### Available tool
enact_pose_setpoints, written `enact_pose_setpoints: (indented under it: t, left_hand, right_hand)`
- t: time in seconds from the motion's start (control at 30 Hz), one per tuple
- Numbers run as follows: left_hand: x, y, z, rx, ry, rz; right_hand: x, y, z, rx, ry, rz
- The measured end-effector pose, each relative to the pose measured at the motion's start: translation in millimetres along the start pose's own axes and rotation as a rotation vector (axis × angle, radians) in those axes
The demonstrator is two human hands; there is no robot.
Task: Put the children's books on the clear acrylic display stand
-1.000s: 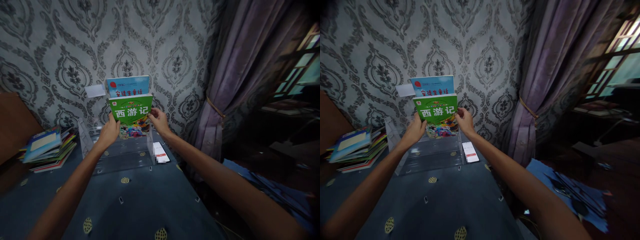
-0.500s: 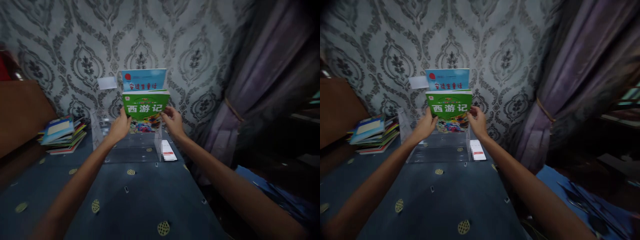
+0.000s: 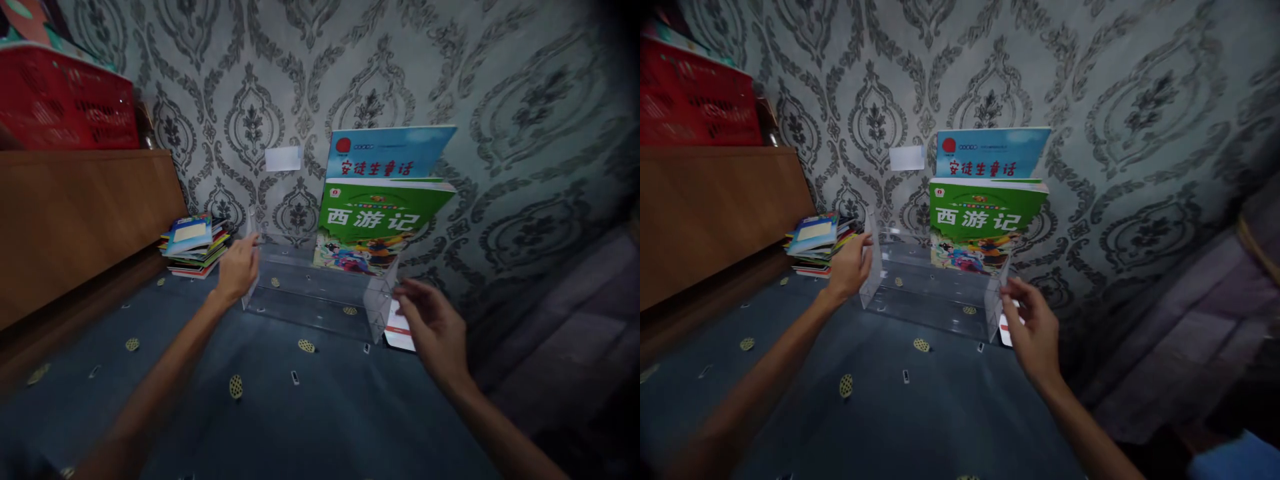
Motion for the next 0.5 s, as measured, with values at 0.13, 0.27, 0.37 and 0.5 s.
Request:
enact_pose_setpoints:
  t: [0.13,0.27,0.37,0.5]
  left_hand:
    - [-0.3,15.1,-94.0,0.236,-0.354,-0.107]
    - [-6.2,24.1,-157.0,0.391,-0.488,-0.171]
    - [-12.6,24.2,-182.4,0.422,-0.545,-0.215]
    - [-21.8,17.0,-203.6,0.413,-0.592,-0.266]
  right_hand:
    - [-6.1,59.6,8.1,0.007,0.088,-0.212]
    - [-16.4,103.8,7.2,0.052,0.114,-0.386]
    - [-20.7,122.2,12.5,0.039,0.131,-0.428]
    - [-20.9,133.7,29.1,-0.032,0.14,-0.444]
Point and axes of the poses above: each hand's wrist, its own y-axis away from the middle knuckle, its own x-axis out of the back of the hand, z = x × y, the point moved 6 cm from there along -y, towards the middle knuckle, and after that the axes turned 9 degrees about z, right-handed, at the moved point
